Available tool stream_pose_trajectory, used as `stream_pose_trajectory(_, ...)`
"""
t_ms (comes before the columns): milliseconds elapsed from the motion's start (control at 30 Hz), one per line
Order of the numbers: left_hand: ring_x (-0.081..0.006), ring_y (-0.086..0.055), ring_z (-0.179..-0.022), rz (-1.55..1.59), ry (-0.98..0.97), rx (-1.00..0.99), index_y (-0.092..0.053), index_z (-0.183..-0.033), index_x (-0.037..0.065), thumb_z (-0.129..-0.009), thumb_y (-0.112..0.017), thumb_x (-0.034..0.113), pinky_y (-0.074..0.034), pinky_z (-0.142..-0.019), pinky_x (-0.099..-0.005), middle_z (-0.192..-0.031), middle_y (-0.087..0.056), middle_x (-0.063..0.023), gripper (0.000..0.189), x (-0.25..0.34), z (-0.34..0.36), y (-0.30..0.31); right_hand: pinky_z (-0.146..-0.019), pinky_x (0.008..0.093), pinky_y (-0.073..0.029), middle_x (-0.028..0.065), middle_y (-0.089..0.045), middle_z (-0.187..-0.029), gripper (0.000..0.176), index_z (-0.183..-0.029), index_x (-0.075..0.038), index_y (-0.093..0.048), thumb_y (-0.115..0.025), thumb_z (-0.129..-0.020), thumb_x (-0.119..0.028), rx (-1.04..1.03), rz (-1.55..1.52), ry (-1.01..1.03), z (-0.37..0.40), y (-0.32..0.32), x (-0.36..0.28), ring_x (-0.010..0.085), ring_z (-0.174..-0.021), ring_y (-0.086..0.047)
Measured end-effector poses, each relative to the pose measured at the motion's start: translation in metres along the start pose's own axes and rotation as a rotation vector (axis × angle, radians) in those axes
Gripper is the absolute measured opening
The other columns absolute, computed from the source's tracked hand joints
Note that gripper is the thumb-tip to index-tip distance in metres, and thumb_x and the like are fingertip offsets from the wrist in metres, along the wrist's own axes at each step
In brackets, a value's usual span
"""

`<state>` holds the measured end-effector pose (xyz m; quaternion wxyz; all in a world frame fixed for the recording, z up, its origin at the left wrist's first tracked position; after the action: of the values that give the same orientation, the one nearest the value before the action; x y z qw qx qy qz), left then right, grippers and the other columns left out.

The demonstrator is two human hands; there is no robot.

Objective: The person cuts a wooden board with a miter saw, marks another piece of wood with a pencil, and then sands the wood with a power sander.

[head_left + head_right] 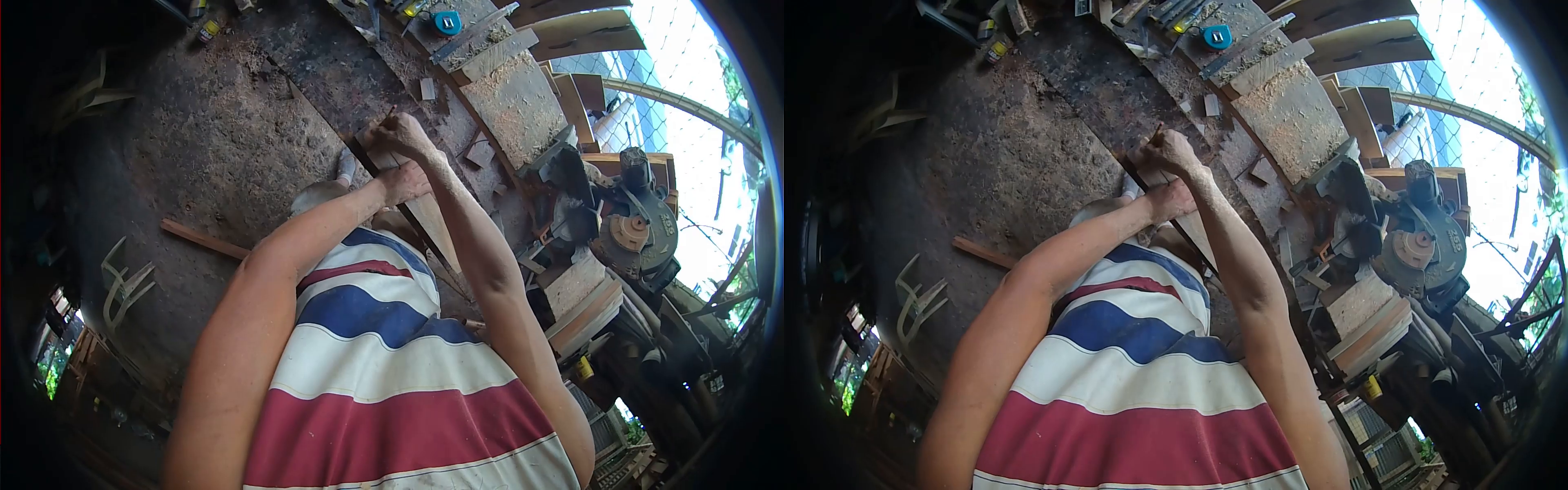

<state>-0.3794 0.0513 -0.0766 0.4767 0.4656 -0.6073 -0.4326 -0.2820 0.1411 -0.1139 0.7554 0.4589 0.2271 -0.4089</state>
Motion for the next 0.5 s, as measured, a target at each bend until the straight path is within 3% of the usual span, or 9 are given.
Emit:
stream_pose_trajectory(33, -0.0222, -0.065, -0.127, -0.035, -0.017, 0.015, -0.072, -0.13, 0.02, -0.101, -0.056, 0.024, -0.039, -0.121, -0.048, -0.125, -0.072, -0.0008, 0.033, -0.001, -0.002, 0.001, -0.075, 0.0534, -0.056, 0.028, -0.072, -0.084, 0.042, -0.097, 0.003, -0.077, -0.072, -0.103, -0.038, 0.125, 0.044, 0.047, 0.002, 0.014, 0.002, 0.0453, -0.082, -0.074)
stream_pose_trajectory(133, -0.0223, -0.065, -0.123, 0.1, 0.059, -0.113, -0.07, -0.132, 0.022, -0.103, -0.057, 0.026, -0.04, -0.119, -0.0488, -0.12, -0.071, -0.0001, 0.033, 0.002, -0.007, -0.014, -0.081, 0.0588, -0.057, 0.0262, -0.075, -0.086, 0.042, -0.1, -0.001, -0.08, -0.066, -0.106, -0.041, 0.462, 0.368, -0.079, 0.029, 0.077, 0.003, 0.0484, -0.09, -0.075)
stream_pose_trajectory(200, -0.0225, -0.065, -0.118, 0.1, 0.044, -0.184, -0.07, -0.133, 0.021, -0.103, -0.06, 0.024, -0.041, -0.117, -0.0522, -0.114, -0.07, -0.0016, 0.032, 0.007, -0.008, -0.01, -0.085, 0.0575, -0.059, 0.0257, -0.079, -0.094, 0.045, -0.102, -0.003, -0.082, -0.064, -0.107, -0.044, 0.574, 0.147, -0.309, 0.048, 0.124, 0.038, 0.0464, -0.094, -0.077)
stream_pose_trajectory(267, -0.0223, -0.065, -0.118, 0.156, 0.019, -0.233, -0.07, -0.133, 0.02, -0.102, -0.061, 0.022, -0.042, -0.115, -0.0543, -0.113, -0.07, -0.0026, 0.032, 0.004, -0.008, 0.009, -0.087, 0.0532, -0.061, 0.0228, -0.082, -0.094, 0.048, -0.101, -0.005, -0.084, -0.065, -0.108, -0.048, 0.647, 0.263, -0.473, 0.061, 0.168, 0.101, 0.0409, -0.092, -0.081)
stream_pose_trajectory(300, -0.0217, -0.066, -0.118, 0.165, -0.008, -0.175, -0.071, -0.129, 0.018, -0.1, -0.063, 0.021, -0.043, -0.114, -0.0504, -0.112, -0.071, -0.0039, 0.031, 0.002, -0.004, 0.022, -0.086, 0.0509, -0.062, 0.0214, -0.082, -0.09, 0.05, -0.099, -0.005, -0.085, -0.065, -0.107, -0.05, 0.609, 0.217, -0.539, 0.068, 0.188, 0.129, 0.0379, -0.089, -0.081)
stream_pose_trajectory(400, -0.0241, -0.069, -0.115, 0.309, 0.091, -0.295, -0.071, -0.125, 0.012, -0.089, -0.07, 0.017, -0.045, -0.114, -0.0476, -0.113, -0.071, -0.0059, 0.036, -0.015, 0.024, 0.062, -0.081, 0.0455, -0.063, 0.0167, -0.081, -0.079, 0.057, -0.092, -0.004, -0.086, -0.069, -0.105, -0.057, 0.597, 0.286, -0.63, 0.076, 0.226, 0.227, 0.0308, -0.079, -0.082)
stream_pose_trajectory(467, -0.0252, -0.07, -0.118, 0.331, 0.174, -0.221, -0.072, -0.124, 0.01, -0.082, -0.078, 0.015, -0.046, -0.114, -0.0458, -0.115, -0.073, -0.0076, 0.042, -0.042, 0.06, 0.108, -0.081, 0.0456, -0.063, 0.0172, -0.081, -0.078, 0.061, -0.09, -0.002, -0.086, -0.071, -0.103, -0.06, 0.522, 0.136, -0.633, 0.087, 0.241, 0.233, 0.0325, -0.078, -0.081)
stream_pose_trajectory(500, -0.0267, -0.07, -0.12, 0.348, 0.257, -0.244, -0.071, -0.125, 0.01, -0.079, -0.082, 0.015, -0.046, -0.113, -0.0468, -0.117, -0.074, -0.0084, 0.047, -0.056, 0.081, 0.127, -0.085, 0.0474, -0.063, 0.0178, -0.082, -0.084, 0.06, -0.1, -0.002, -0.085, -0.072, -0.102, -0.06, 0.494, -0.003, -0.656, 0.097, 0.246, 0.22, 0.0362, -0.085, -0.082)
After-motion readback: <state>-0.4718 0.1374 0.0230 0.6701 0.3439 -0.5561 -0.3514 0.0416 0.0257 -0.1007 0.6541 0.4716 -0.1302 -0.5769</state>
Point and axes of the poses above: each hand's wrist, its own z-axis away from the middle knuckle, its own y-axis out of the back of the hand, x = y × z, the point moved 5 cm from there along -z, towards the middle knuckle
